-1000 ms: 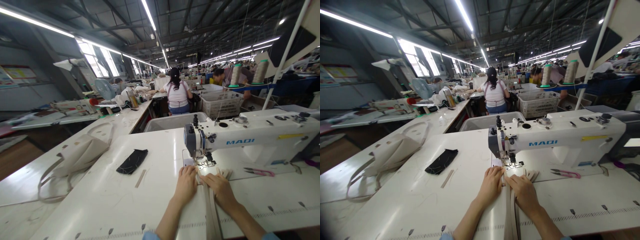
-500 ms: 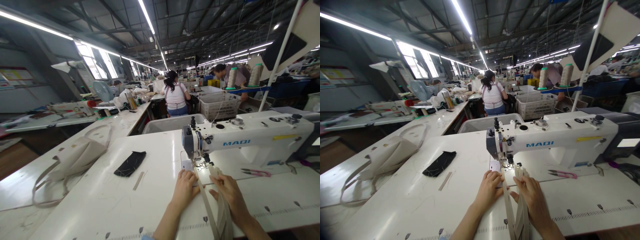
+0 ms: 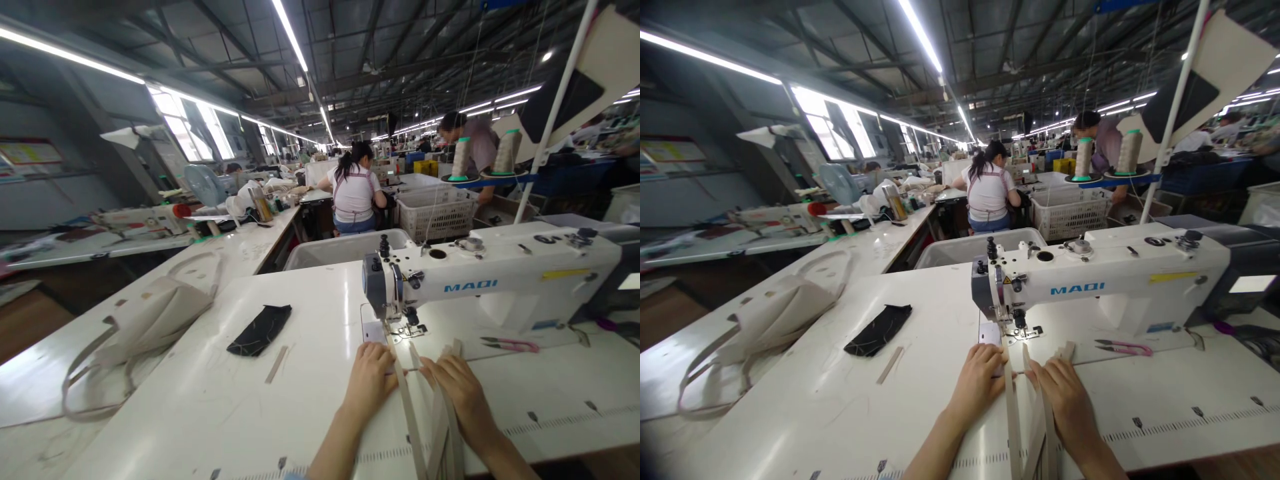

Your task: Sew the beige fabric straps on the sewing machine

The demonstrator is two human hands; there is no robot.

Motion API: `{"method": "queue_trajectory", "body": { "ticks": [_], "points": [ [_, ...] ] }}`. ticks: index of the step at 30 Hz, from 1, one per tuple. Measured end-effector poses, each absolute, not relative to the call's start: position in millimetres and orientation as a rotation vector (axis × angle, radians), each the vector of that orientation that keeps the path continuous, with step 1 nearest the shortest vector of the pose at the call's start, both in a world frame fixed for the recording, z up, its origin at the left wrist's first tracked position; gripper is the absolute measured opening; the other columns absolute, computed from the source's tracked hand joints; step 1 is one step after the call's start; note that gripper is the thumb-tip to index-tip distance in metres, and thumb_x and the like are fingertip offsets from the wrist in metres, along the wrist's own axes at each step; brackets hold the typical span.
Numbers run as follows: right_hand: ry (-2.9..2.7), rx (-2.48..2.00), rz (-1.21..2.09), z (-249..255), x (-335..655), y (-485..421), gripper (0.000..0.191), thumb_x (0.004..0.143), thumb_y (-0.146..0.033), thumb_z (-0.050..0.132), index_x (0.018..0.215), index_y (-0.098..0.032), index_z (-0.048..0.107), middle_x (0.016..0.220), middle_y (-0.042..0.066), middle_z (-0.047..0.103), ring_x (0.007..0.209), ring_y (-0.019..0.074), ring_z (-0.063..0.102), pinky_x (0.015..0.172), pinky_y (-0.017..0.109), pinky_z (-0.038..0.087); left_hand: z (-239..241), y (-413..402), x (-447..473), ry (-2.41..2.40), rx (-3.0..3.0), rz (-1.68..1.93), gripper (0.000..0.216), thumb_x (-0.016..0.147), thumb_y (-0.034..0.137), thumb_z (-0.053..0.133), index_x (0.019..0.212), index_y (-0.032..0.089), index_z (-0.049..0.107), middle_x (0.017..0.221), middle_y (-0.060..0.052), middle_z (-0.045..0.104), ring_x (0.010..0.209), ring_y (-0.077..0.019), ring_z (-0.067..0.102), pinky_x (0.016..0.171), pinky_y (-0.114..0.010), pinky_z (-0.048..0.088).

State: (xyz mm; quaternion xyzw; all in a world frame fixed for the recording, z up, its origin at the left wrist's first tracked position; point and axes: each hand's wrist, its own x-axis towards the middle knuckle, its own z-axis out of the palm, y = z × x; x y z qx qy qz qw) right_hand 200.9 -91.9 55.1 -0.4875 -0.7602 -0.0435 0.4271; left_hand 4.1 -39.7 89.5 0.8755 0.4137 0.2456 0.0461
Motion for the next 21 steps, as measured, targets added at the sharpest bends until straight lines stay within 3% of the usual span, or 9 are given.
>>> {"method": "queue_trajectory", "body": {
  "ticks": [4, 11, 21],
  "points": [
    [-1.948, -1.094, 0.039, 52, 199, -91, 0.026, 0.092, -0.018, 0.046, 0.116, -0.015, 0.055, 0.085, 0.006, 0.063, 0.078, 0.0166, 0.061, 0.067, 0.027, 0.049, 89, -40, 4, 1.277, 2.672, 0.728, 0.006, 0.079, 0.02, 0.058, 0.085, 0.019, 0.058, 0.09, -0.005, 0.061, 0.09, -0.0214, 0.054, 0.088, -0.041, 0.042],
    [-1.981, -1.099, -0.094, 51, 193, -84, 0.022, 0.093, -0.02, 0.044, 0.11, -0.016, 0.056, 0.072, 0.002, 0.06, 0.062, 0.0128, 0.061, 0.057, 0.023, 0.046, 94, -38, 1, 1.268, 2.664, 0.749, 0.01, 0.075, 0.013, 0.055, 0.083, 0.02, 0.057, 0.088, -0.004, 0.06, 0.088, -0.0226, 0.054, 0.085, -0.042, 0.044],
    [-1.914, -1.121, -0.1, 54, 187, -83, 0.026, 0.094, -0.02, 0.04, 0.113, -0.016, 0.056, 0.075, 0.003, 0.059, 0.062, 0.013, 0.06, 0.057, 0.022, 0.047, 98, -39, 1, 1.292, 2.616, 0.743, 0.012, 0.073, 0.01, 0.058, 0.081, 0.019, 0.057, 0.088, -0.004, 0.06, 0.088, -0.0224, 0.054, 0.085, -0.041, 0.044]
  ]
}}
